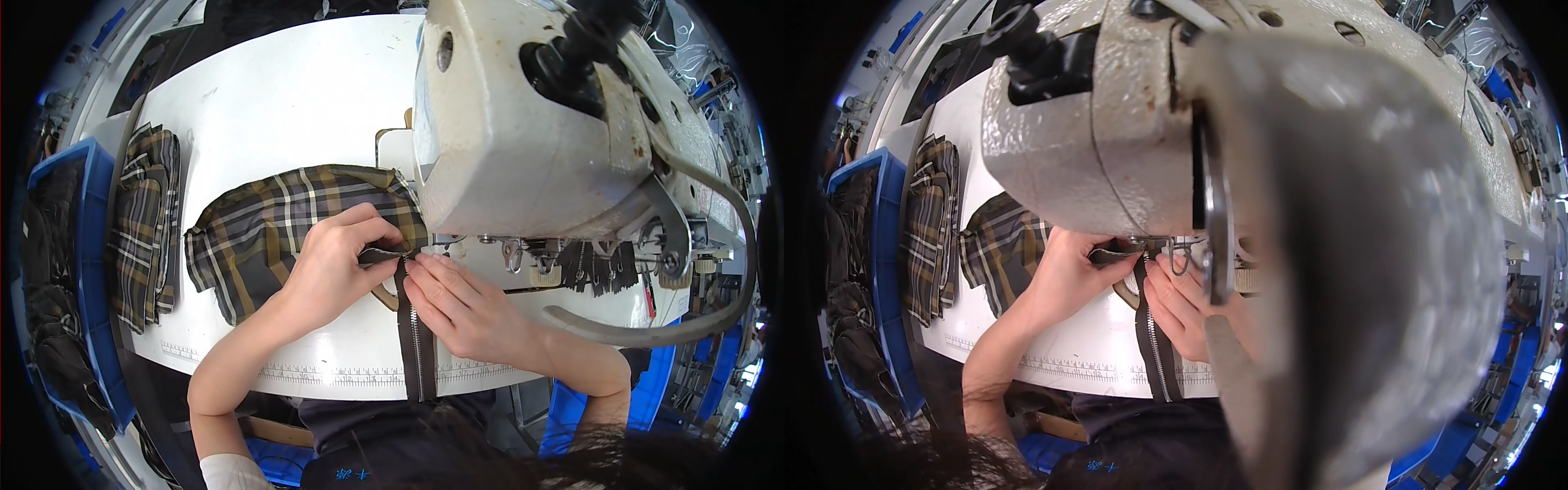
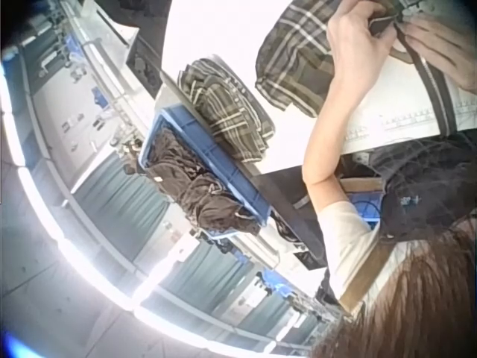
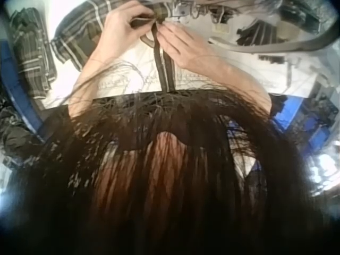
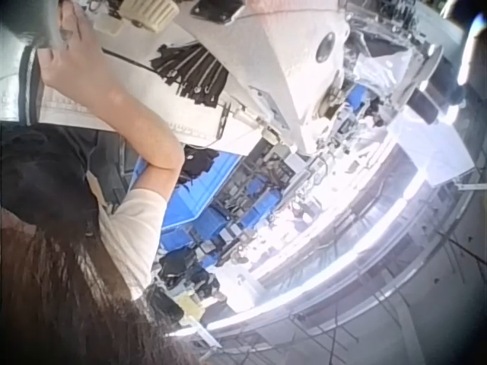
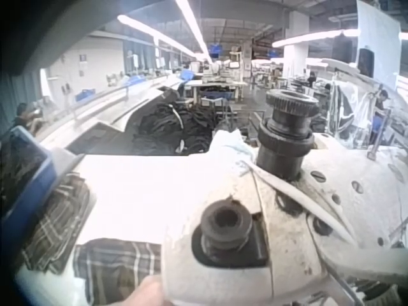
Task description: Sewing a zipper onto a plaid fabric pouch using an industrial sewing machine.
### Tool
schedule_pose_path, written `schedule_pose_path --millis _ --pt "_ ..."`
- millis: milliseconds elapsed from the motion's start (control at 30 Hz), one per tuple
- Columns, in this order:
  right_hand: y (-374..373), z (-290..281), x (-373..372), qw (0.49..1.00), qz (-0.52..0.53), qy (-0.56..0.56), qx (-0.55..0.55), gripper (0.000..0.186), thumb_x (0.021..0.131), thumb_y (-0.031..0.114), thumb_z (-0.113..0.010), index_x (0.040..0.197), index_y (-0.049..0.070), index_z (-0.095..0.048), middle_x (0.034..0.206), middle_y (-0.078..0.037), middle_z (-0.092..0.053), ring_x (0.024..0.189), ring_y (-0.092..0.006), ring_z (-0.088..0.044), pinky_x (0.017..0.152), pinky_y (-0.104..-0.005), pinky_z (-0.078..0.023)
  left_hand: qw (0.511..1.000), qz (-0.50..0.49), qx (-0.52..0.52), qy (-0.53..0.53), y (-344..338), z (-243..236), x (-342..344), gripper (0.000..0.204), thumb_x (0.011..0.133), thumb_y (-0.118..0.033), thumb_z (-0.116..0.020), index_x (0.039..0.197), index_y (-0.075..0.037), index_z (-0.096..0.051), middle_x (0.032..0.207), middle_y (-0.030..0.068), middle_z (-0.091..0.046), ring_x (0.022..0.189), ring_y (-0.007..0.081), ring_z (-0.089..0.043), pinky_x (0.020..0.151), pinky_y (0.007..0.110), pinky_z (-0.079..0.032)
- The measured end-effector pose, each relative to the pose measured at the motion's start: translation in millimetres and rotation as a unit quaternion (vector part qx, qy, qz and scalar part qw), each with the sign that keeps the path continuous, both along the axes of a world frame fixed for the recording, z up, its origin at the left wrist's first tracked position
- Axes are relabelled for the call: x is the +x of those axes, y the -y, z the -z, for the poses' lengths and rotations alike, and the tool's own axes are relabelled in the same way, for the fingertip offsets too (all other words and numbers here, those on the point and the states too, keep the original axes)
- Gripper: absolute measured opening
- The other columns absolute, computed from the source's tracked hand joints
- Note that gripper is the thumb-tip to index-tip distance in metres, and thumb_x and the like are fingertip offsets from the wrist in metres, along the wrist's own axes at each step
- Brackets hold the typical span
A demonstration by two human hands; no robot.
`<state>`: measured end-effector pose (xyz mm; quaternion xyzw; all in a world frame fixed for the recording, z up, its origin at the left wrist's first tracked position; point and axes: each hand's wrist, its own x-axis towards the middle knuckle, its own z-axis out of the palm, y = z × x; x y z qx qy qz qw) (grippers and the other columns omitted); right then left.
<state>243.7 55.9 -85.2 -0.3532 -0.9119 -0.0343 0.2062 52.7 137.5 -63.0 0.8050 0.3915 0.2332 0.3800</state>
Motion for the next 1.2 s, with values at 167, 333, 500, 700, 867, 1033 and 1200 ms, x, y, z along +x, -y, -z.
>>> schedule_pose_path --millis 167,333,500,700,867,1033,1200 --pt "2.2 5.9 -1.5 1.0 0.011 -0.017 0.0 0.036 0.07 0.007 -0.058 0.102 -0.01 -0.059 0.112 -0.021 -0.058 0.112 -0.0326 -0.053 0.096 -0.0405 -0.046 1.0 -0.002 -0.007 0.001 0.6 -1.3 0.2 0.021 0.066 0.004 -0.068 0.086 0.006 -0.064 0.081 0.0133 -0.061 0.071 0.0278 -0.063 0.063 0.032 -0.051" --pt "1.4 3.1 -0.2 1.0 0.009 -0.006 0.009 0.036 0.07 0.007 -0.058 0.102 -0.009 -0.059 0.112 -0.021 -0.058 0.112 -0.0321 -0.053 0.097 -0.0404 -0.045 1.0 -0.003 -0.013 0.004 1.3 -0.6 0.7 0.021 0.065 0.005 -0.068 0.086 0.006 -0.064 0.081 0.0132 -0.06 0.071 0.0273 -0.063 0.064 0.032 -0.051" --pt "1.4 5.8 -1.9 1.0 0.013 -0.016 0.009 0.036 0.07 0.008 -0.058 0.102 -0.009 -0.059 0.112 -0.021 -0.058 0.112 -0.0318 -0.053 0.097 -0.0402 -0.045 1.0 -0.006 -0.014 0.007 2.2 0.6 -0.3 0.022 0.065 0.006 -0.068 0.087 0.006 -0.064 0.082 0.0128 -0.06 0.071 0.0269 -0.063 0.064 0.032 -0.051" --pt "2.3 8.6 -1.0 0.999 0.017 -0.026 0.01 0.036 0.071 0.008 -0.058 0.102 -0.008 -0.06 0.113 -0.021 -0.058 0.112 -0.0322 -0.053 0.097 -0.0403 -0.045 1.0 0.001 0.013 0.011 3.1 -0.4 1.0 0.024 0.065 0.005 -0.068 0.089 0.005 -0.065 0.082 0.0113 -0.06 0.071 0.0263 -0.062 0.063 0.032 -0.05" --pt "3.4 16.4 -3.4 0.992 0.078 -0.09 -0.044 0.035 0.07 0.008 -0.059 0.103 -0.004 -0.061 0.116 -0.023 -0.055 0.114 -0.0347 -0.052 0.095 -0.0407 -0.046 1.0 0.001 0.012 0.006 3.5 0.9 -1.3 0.025 0.065 0.005 -0.069 0.089 0.004 -0.065 0.082 0.0108 -0.059 0.07 0.0259 -0.062 0.063 0.032 -0.05" --pt "1.7 19.9 1.1 0.991 0.079 -0.076 -0.08 0.033 0.07 0.008 -0.061 0.103 0.001 -0.06 0.123 -0.026 -0.051 0.118 -0.0363 -0.049 0.096 -0.0415 -0.045 0.999 0.011 -0.023 0.02 2.1 -2.7 -2.2 0.025 0.066 0.006 -0.067 0.091 0.005 -0.065 0.084 0.0118 -0.06 0.073 0.0261 -0.063 0.065 0.031 -0.051" --pt "0.9 17.9 2.2 0.989 0.072 -0.074 -0.103 0.033 0.072 0.008 -0.061 0.104 0.001 -0.059 0.125 -0.026 -0.049 0.119 -0.0362 -0.048 0.098 -0.0409 -0.044 0.999 0.015 -0.04 0.014 -0.4 -2.2 -2.5 0.024 0.067 0.006 -0.066 0.092 0.004 -0.064 0.084 0.0127 -0.061 0.075 0.0263 -0.064 0.067 0.031 -0.052"
